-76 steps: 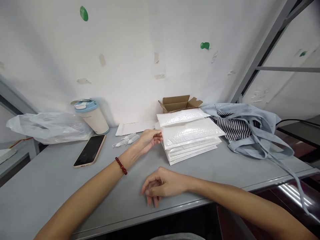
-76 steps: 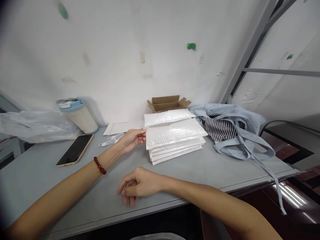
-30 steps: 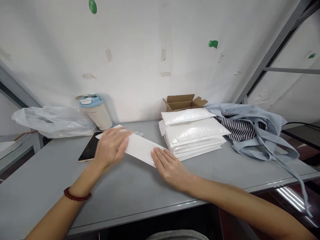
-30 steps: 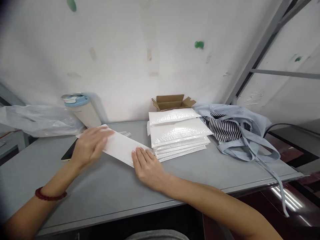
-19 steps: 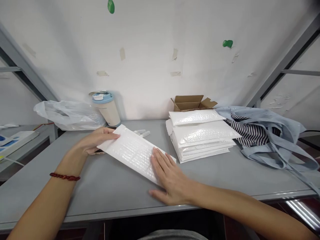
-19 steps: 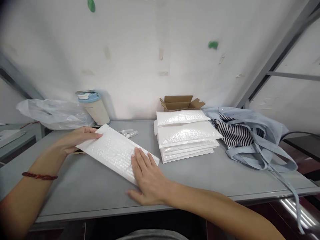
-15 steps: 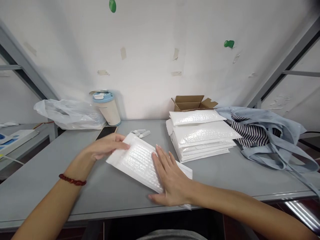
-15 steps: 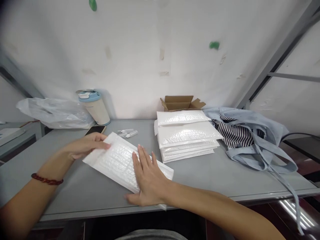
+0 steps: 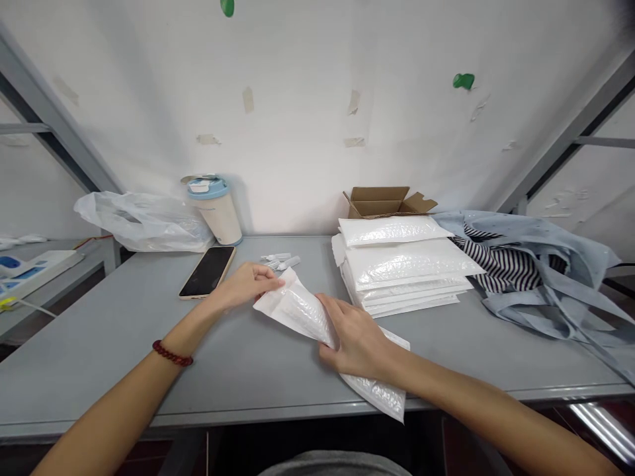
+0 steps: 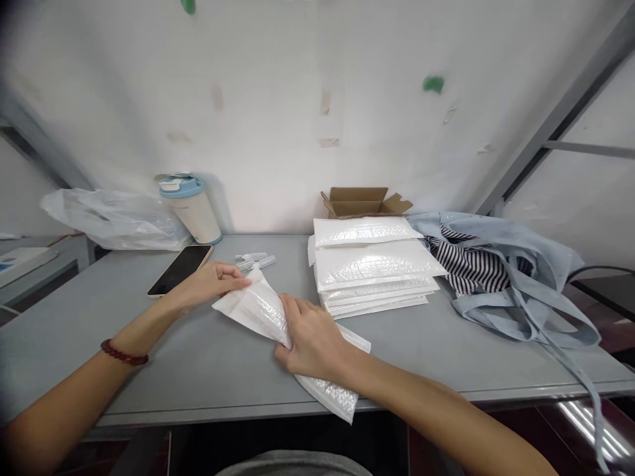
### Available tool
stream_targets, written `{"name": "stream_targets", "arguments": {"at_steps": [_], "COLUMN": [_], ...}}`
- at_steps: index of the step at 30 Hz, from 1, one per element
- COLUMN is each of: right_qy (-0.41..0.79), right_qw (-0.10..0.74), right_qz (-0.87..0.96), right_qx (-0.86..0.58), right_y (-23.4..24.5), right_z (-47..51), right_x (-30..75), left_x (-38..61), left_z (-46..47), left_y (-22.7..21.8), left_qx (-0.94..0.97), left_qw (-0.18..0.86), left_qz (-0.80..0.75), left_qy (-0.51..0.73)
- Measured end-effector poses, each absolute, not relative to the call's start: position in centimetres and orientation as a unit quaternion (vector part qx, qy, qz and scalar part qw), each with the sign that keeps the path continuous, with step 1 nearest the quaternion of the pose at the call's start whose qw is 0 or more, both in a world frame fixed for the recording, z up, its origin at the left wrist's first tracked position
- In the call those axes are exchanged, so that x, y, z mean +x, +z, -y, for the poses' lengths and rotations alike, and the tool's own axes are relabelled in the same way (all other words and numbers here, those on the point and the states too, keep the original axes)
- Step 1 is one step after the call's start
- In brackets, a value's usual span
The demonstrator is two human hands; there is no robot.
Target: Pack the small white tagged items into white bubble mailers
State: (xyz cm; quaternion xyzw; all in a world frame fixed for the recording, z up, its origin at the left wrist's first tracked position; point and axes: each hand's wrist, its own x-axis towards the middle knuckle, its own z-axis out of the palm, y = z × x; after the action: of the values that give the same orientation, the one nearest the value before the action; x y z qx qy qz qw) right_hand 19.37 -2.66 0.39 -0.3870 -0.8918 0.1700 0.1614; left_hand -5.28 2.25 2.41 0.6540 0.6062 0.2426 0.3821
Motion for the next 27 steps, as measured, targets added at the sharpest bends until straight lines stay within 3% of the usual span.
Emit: {"name": "stream_targets", "arguments": {"at_steps": [4,6,11,19,27], "right_qy": [0.209,0.217,0.213,0.195,0.207], "right_qw": [0.179,0.177,0.168,0.154,0.165], "right_qz": [0.877,0.872,0.863,0.863,0.864], "right_qx": [-0.394,-0.401,-0.426,-0.439,-0.428], "right_y": [0.8,0.9,0.7,0.2,0.1], "right_z": [2.7,2.8,2.8,2.8,2.7], "right_x": [19.8,19.8,19.7,19.7,19.4], "left_x": [-7.6,-8.7,-10.6,-12.6,-6.9], "left_z": [-3.6,-4.3,-4.7,-2.5,-0.7], "left_y": [1.4,0.7,0.6,5.2,5.0], "left_qx": [0.692,0.718,0.749,0.694,0.721], "left_qw": [0.126,0.079,0.134,0.198,0.395], "left_qz": [-0.647,-0.636,-0.62,-0.644,-0.525], "left_qy": [0.294,0.27,0.189,0.255,0.22]}}
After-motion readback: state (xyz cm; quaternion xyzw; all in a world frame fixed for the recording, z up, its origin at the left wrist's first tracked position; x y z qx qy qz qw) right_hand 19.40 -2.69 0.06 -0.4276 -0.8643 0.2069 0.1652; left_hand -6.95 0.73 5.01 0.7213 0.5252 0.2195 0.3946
